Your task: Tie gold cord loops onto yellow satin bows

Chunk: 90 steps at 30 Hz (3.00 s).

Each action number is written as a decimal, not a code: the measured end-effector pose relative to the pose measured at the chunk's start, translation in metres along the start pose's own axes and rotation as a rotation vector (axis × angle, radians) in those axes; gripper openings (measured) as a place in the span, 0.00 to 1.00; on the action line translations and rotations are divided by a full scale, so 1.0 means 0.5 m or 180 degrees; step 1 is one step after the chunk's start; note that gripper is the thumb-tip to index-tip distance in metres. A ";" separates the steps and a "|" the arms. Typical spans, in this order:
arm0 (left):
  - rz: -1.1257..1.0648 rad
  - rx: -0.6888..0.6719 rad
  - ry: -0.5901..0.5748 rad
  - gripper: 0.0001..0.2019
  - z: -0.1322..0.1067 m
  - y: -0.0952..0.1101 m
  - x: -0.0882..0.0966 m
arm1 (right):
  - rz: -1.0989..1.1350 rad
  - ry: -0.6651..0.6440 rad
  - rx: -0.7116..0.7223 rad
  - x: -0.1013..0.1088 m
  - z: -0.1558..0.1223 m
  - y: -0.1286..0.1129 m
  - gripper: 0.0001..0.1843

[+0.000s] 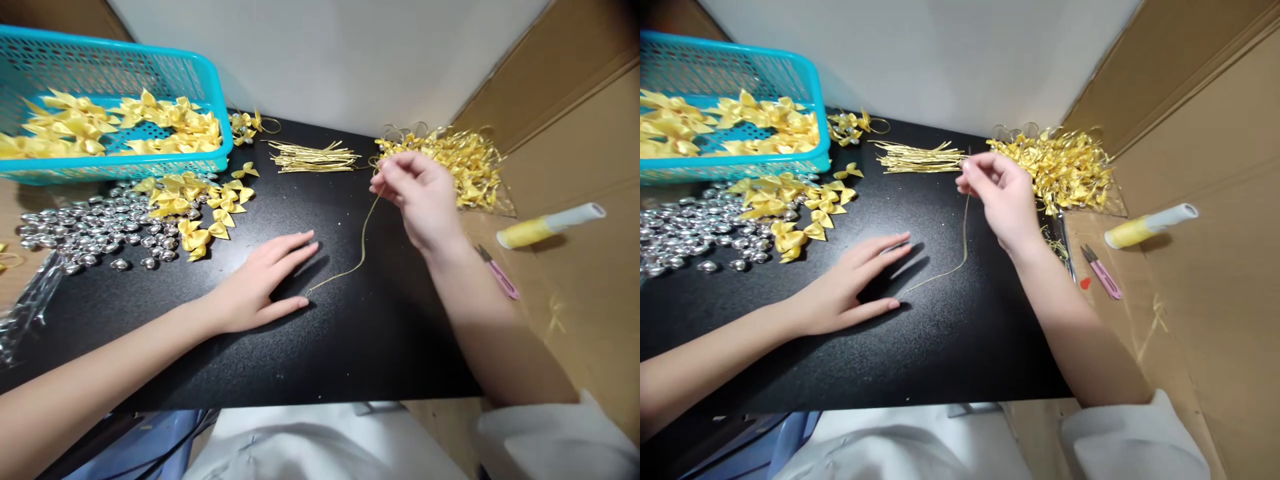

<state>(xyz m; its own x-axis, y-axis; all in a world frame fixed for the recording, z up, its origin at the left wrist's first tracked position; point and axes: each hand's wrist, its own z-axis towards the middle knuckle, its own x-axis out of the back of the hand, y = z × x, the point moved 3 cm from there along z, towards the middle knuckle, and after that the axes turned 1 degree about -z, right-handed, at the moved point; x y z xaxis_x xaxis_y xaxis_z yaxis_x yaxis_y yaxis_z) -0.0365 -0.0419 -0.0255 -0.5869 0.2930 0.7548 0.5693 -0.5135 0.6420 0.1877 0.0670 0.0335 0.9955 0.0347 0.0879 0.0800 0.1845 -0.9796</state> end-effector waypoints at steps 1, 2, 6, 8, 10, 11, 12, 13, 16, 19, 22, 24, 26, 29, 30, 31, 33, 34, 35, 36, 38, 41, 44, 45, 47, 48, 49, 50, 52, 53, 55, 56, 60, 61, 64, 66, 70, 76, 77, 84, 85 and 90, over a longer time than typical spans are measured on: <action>-0.0259 0.0066 0.0223 0.35 0.022 0.007 0.010 | 0.0227 -0.0024 -0.0127 -0.004 0.002 -0.029 0.05; -0.0564 0.0066 0.0365 0.37 0.052 0.018 0.019 | 0.0412 -0.0079 -0.0225 -0.008 0.005 -0.058 0.07; -0.2472 0.0183 0.0261 0.23 0.209 0.078 0.042 | 0.0908 -0.0533 -0.0412 -0.032 0.038 -0.145 0.12; -0.3366 0.0242 -0.0124 0.16 0.262 0.112 0.035 | 0.0898 -0.0414 -0.0622 -0.029 0.072 -0.155 0.15; -0.4114 0.0444 -0.0146 0.21 0.274 0.129 0.018 | 0.0905 0.0029 -0.0798 -0.006 0.110 -0.149 0.17; -0.4466 0.0575 -0.0234 0.22 0.264 0.134 0.004 | 0.0894 0.0249 -0.0844 0.009 0.128 -0.142 0.17; -0.4804 0.0714 -0.0348 0.23 0.246 0.136 -0.013 | 0.0861 0.0429 -0.0881 0.025 0.143 -0.132 0.17; -0.5112 0.0900 -0.0486 0.23 0.222 0.135 -0.031 | 0.0816 0.0561 -0.0934 0.040 0.156 -0.120 0.17; -0.5881 0.1485 -0.0766 0.23 0.147 0.128 -0.080 | 0.0535 0.0650 -0.0994 0.061 0.177 -0.072 0.15; -0.6389 0.1883 -0.0854 0.22 0.099 0.128 -0.111 | 0.0163 0.0542 -0.0843 0.044 0.180 -0.016 0.11; -0.6579 0.1995 -0.0864 0.21 0.080 0.134 -0.129 | -0.0218 0.0371 -0.0766 0.003 0.177 0.041 0.10; -0.6556 0.1970 -0.0866 0.20 0.074 0.135 -0.138 | -0.0598 0.0218 -0.0691 -0.023 0.177 0.073 0.10; -0.6535 0.1857 -0.0893 0.20 0.071 0.133 -0.145 | -0.1373 0.0019 -0.0420 -0.041 0.176 0.093 0.08; -0.6568 0.1700 -0.0911 0.22 0.070 0.128 -0.151 | -0.2566 -0.0081 0.0185 -0.047 0.149 0.088 0.07; -0.6595 0.1689 -0.0908 0.22 0.070 0.127 -0.151 | -0.2706 -0.0046 0.0397 -0.043 0.128 0.075 0.09; -0.6631 0.1693 -0.0905 0.22 0.070 0.127 -0.152 | -0.2698 -0.0025 0.0672 -0.039 0.098 0.057 0.10; -0.6706 0.1747 -0.0884 0.21 0.071 0.128 -0.152 | -0.2528 -0.0219 0.1151 -0.030 0.017 0.015 0.05; -0.6733 0.1792 -0.0829 0.21 0.072 0.129 -0.151 | -0.2442 -0.0237 0.1290 -0.024 -0.031 -0.006 0.03; -0.6749 0.1837 -0.0723 0.21 0.074 0.129 -0.150 | -0.2379 -0.0203 0.1417 -0.018 -0.080 -0.023 0.06; -0.6751 0.1888 -0.0586 0.20 0.075 0.130 -0.148 | -0.2339 -0.0176 0.1542 -0.015 -0.128 -0.037 0.10; -0.6695 0.2010 -0.0299 0.20 0.077 0.130 -0.145 | -0.2423 -0.0340 0.1427 -0.019 -0.207 -0.041 0.11; -0.6529 0.2061 -0.0109 0.19 0.078 0.131 -0.140 | -0.2650 -0.0561 0.0884 -0.036 -0.269 -0.010 0.13; -0.6269 0.1887 -0.0067 0.17 0.079 0.130 -0.138 | -0.2337 -0.0601 0.0784 -0.048 -0.274 0.016 0.08; -0.6136 0.1822 -0.0036 0.17 0.080 0.127 -0.137 | -0.2157 -0.0621 0.0830 -0.049 -0.269 0.020 0.07; -0.5729 0.1710 0.0071 0.17 0.081 0.119 -0.131 | -0.1766 -0.0710 0.0863 -0.044 -0.259 0.023 0.08; -0.5414 0.1682 0.0113 0.17 0.082 0.113 -0.126 | -0.1585 -0.0757 0.0828 -0.040 -0.254 0.023 0.08; -0.4997 0.1674 0.0134 0.17 0.083 0.105 -0.119 | -0.1426 -0.0802 0.0766 -0.034 -0.250 0.022 0.08; -0.4451 0.1668 0.0151 0.17 0.083 0.097 -0.109 | -0.1311 -0.0839 0.0699 -0.029 -0.247 0.021 0.08; -0.3017 0.1588 0.0358 0.18 0.085 0.080 -0.080 | -0.1296 -0.0855 0.0653 -0.018 -0.243 0.019 0.07; -0.2229 0.1458 0.0621 0.19 0.087 0.073 -0.061 | -0.1403 -0.0852 0.0697 -0.014 -0.242 0.017 0.07; -0.0927 0.0900 0.1340 0.17 0.089 0.071 -0.024 | -0.1802 -0.0866 0.0876 -0.007 -0.242 0.014 0.07; -0.0543 0.0486 0.1569 0.14 0.090 0.077 -0.013 | -0.2055 -0.0890 0.0986 -0.005 -0.242 0.013 0.06; -0.0720 -0.0738 0.0571 0.17 0.104 0.098 -0.032 | -0.2940 -0.1158 0.1367 -0.002 -0.245 0.003 0.05; -0.0927 -0.0696 0.0182 0.17 0.107 0.099 -0.042 | -0.3138 -0.1236 0.1410 -0.002 -0.245 0.000 0.05; -0.1393 -0.0137 -0.0438 0.11 0.113 0.092 -0.060 | -0.3696 -0.1388 0.1422 -0.001 -0.247 -0.012 0.06; -0.1582 0.0163 -0.0642 0.12 0.113 0.087 -0.065 | -0.3914 -0.1475 0.1395 -0.001 -0.247 -0.017 0.08; -0.1998 0.0527 -0.0818 0.16 0.111 0.076 -0.072 | -0.3987 -0.1579 0.1282 -0.001 -0.247 -0.018 0.09; -0.2510 0.0830 -0.0870 0.14 0.110 0.067 -0.084 | -0.3836 -0.1398 0.0982 0.034 -0.240 -0.022 0.09; -0.2553 0.0876 -0.0861 0.15 0.110 0.067 -0.085 | -0.3775 -0.1294 0.0937 0.054 -0.238 -0.024 0.09; -0.2641 0.1077 -0.0832 0.16 0.111 0.065 -0.088 | -0.4669 0.0786 -0.0203 0.325 -0.240 0.019 0.15; -0.2657 0.1096 -0.0825 0.16 0.111 0.065 -0.088 | -0.4812 0.0758 -0.0424 0.355 -0.244 0.032 0.18; -0.2720 0.1189 -0.0788 0.16 0.110 0.065 -0.090 | -0.5200 0.0984 -0.1006 0.414 -0.258 0.070 0.28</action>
<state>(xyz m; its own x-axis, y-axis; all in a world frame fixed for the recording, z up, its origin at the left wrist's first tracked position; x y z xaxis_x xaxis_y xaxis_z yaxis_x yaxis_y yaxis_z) 0.0402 -0.0271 -0.0313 -0.7744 0.6327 -0.0077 0.1778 0.2292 0.9570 0.4031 -0.0462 -0.0061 -0.1627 -0.1661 0.9726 0.9283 -0.3598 0.0938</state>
